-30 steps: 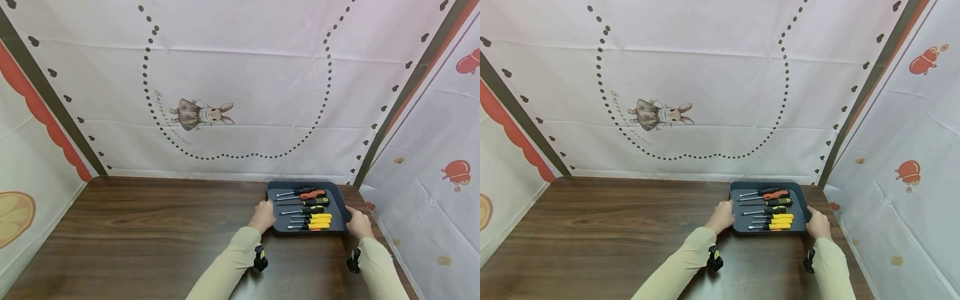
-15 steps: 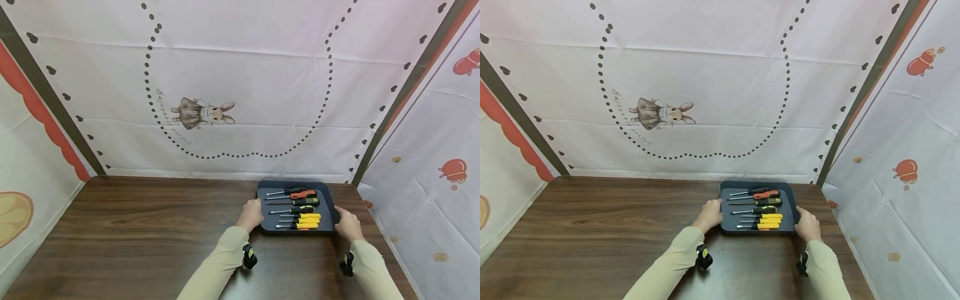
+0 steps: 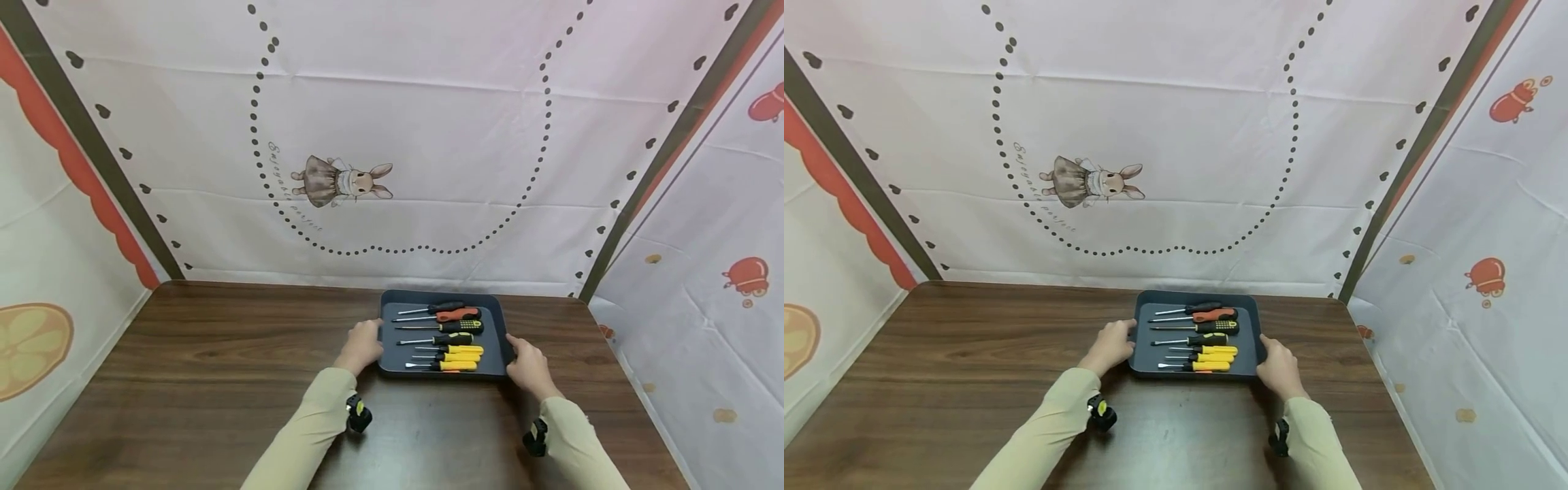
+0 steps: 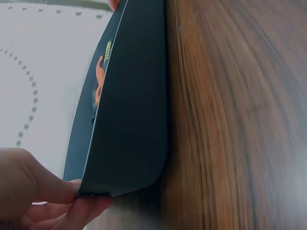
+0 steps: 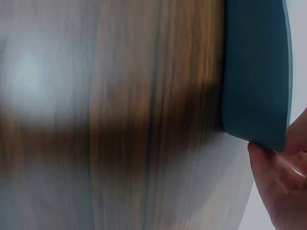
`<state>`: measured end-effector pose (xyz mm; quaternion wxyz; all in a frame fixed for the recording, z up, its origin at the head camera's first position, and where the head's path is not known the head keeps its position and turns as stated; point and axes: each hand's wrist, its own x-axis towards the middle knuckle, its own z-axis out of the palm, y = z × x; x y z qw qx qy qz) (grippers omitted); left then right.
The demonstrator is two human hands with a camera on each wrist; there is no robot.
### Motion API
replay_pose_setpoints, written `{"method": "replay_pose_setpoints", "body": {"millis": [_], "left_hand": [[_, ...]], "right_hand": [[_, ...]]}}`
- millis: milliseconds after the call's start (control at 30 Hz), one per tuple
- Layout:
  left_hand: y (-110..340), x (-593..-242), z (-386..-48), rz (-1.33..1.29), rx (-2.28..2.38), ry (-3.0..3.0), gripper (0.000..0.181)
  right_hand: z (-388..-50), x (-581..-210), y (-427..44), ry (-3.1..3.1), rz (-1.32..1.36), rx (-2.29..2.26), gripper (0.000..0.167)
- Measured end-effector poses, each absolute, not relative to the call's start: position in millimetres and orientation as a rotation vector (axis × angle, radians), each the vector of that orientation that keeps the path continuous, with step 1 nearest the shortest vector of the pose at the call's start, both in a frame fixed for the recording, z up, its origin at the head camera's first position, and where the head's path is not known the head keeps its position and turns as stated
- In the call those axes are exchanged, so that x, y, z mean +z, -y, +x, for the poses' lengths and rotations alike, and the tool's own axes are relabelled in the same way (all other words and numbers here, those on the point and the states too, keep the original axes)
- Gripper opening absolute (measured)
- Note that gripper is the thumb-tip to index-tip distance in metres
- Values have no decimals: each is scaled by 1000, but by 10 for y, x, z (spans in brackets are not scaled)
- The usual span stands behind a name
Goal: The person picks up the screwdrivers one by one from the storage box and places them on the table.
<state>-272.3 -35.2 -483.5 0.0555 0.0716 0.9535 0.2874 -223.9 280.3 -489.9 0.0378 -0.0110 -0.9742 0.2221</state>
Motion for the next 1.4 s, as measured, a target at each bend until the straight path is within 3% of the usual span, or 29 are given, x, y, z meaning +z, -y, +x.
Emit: {"method": "replay_pose_setpoints", "body": {"millis": [367,700,1067,1400], "left_hand": [[1007,-4758,-2633,93,816,-2863,50],[1365,-4764,-2582,98,795,-2875,48],[1519,-4761,-2624,163,868,-2885,46],[1537,-4809,-2592,234,924,-2884,44]], "right_hand": [[-2256,-4946,-2195,2930,146,767,53],[-2318,-4928,-1854,2981,151,803,55],[-2346,-4878,-1777,3001,176,834,55],[-2344,-4921,-1928,2878,53,1394,51]]}}
